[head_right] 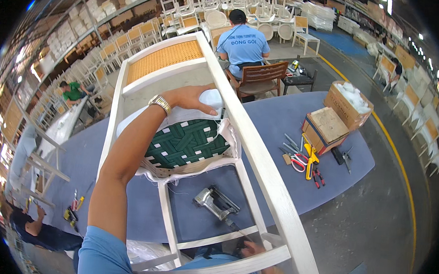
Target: The person staples and smooths white fabric over a chair seat frame using a staple gun and a yellow utility knife. They repeatedly reposition the chair, trim excess fabric, and press the material into place while working at a table in a workshop.
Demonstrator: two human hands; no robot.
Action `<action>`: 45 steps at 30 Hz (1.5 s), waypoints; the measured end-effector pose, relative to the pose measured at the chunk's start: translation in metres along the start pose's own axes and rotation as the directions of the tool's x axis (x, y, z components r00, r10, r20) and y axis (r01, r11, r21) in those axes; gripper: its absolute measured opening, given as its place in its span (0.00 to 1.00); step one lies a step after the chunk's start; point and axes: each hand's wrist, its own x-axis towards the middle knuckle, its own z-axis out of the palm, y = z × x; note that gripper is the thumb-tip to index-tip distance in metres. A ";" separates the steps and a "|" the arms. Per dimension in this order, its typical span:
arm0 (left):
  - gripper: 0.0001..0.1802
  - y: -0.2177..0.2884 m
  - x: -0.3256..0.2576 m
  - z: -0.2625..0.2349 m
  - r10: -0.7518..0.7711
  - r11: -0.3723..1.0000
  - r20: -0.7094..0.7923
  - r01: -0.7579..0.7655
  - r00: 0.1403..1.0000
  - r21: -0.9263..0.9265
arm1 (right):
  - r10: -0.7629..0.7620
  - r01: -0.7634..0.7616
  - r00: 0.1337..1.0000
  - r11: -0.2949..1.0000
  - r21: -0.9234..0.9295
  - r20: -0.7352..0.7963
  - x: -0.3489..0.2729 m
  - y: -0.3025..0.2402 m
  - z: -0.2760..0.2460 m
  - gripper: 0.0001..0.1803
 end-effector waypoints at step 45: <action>0.19 0.202 -0.031 0.055 -0.023 0.784 -0.170 0.123 0.985 0.608 | -0.268 0.223 0.885 0.962 -0.157 -0.380 0.143 -0.056 -0.321 0.20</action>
